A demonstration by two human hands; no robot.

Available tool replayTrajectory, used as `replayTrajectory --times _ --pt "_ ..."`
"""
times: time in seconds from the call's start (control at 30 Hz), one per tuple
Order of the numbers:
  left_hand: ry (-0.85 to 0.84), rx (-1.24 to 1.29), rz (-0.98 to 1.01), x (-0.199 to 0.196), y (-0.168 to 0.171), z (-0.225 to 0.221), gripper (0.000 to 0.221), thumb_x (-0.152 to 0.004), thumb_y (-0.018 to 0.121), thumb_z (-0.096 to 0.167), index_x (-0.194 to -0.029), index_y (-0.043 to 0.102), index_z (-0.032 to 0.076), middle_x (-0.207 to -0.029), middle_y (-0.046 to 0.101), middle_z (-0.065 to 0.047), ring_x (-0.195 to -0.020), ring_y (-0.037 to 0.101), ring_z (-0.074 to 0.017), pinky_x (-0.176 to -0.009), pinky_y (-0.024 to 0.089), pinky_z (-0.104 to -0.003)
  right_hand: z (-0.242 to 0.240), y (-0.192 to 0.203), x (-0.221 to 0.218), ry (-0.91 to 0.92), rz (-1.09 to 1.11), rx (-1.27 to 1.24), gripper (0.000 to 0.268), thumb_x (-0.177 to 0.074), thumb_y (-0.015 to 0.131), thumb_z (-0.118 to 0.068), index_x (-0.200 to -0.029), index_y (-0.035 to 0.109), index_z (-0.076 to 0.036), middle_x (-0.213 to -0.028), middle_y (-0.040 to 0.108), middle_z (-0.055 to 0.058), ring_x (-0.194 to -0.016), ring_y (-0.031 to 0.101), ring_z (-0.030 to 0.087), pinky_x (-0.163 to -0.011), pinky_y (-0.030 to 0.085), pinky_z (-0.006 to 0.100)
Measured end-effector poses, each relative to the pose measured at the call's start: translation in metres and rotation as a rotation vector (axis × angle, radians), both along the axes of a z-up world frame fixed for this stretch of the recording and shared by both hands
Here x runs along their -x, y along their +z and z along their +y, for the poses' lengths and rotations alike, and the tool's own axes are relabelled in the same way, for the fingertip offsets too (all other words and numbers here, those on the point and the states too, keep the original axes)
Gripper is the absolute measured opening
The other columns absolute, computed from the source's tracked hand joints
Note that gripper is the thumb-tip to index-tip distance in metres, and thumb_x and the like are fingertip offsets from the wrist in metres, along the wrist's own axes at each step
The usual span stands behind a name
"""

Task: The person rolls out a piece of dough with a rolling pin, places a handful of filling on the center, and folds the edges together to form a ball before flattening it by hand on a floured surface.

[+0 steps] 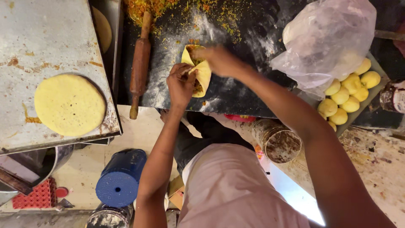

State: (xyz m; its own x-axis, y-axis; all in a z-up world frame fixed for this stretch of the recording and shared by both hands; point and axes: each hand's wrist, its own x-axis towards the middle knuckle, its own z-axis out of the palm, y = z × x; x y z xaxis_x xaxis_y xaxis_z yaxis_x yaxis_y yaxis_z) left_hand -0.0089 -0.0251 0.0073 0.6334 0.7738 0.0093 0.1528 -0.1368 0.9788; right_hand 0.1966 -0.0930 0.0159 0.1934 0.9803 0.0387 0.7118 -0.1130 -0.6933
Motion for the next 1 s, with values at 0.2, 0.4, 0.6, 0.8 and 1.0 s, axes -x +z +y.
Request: replayTrajectory --times 0.2,0.4,0.6,0.8,1.0 --pt "0.003 0.004 -0.007 0.002 0.006 0.003 0.015 -0.089 0.077 0.003 -0.102 0.075 -0.005 -0.1 0.071 -0.01 -0.071 0.066 -0.0133 -0.064 0.052 -0.027 0.024 -0.026 -0.002 0.014 0.002 0.082 0.03 -0.104 0.056 -0.002 -0.126 0.073 -0.012 -0.135 0.071 0.007 -0.126 0.064 0.024 -0.117 0.044 0.046" --pt "0.026 0.038 -0.033 -0.001 0.004 0.006 0.013 -0.09 0.077 0.003 -0.1 0.074 -0.005 -0.097 0.072 -0.009 -0.073 0.068 -0.0113 -0.065 0.054 -0.026 0.063 -0.023 -0.018 0.266 0.014 0.196 0.019 -0.099 0.066 -0.013 -0.113 0.078 -0.014 -0.104 0.067 0.008 -0.102 0.06 0.026 -0.101 0.045 0.048" --pt "0.1 0.038 -0.024 -0.007 0.0 0.002 0.018 -0.088 0.079 0.001 -0.101 0.067 -0.005 -0.098 0.067 -0.013 -0.076 0.066 -0.0173 -0.066 0.054 -0.027 -0.002 -0.007 0.004 0.109 0.107 0.137 0.02 -0.105 0.057 -0.008 -0.115 0.075 -0.01 -0.11 0.064 0.011 -0.104 0.061 0.026 -0.098 0.052 0.043" --pt "-0.032 -0.22 -0.012 -0.007 0.011 0.004 0.028 -0.091 0.07 -0.001 -0.119 0.068 -0.006 -0.116 0.062 -0.014 -0.085 0.07 -0.0263 -0.074 0.057 -0.034 -0.027 -0.013 0.021 0.061 0.064 0.008 0.044 -0.088 0.05 0.015 -0.117 0.076 -0.007 -0.123 0.069 0.014 -0.119 0.064 0.03 -0.104 0.052 0.043" --pt "-0.123 -0.276 0.111 -0.006 0.018 0.004 0.022 -0.095 0.067 -0.002 -0.116 0.072 -0.003 -0.115 0.06 -0.017 -0.078 0.071 -0.0287 -0.069 0.056 -0.037 -0.014 -0.021 -0.014 -0.053 0.069 -0.065 0.036 -0.088 0.064 0.01 -0.117 0.077 -0.005 -0.124 0.07 0.015 -0.116 0.066 0.032 -0.101 0.051 0.042"
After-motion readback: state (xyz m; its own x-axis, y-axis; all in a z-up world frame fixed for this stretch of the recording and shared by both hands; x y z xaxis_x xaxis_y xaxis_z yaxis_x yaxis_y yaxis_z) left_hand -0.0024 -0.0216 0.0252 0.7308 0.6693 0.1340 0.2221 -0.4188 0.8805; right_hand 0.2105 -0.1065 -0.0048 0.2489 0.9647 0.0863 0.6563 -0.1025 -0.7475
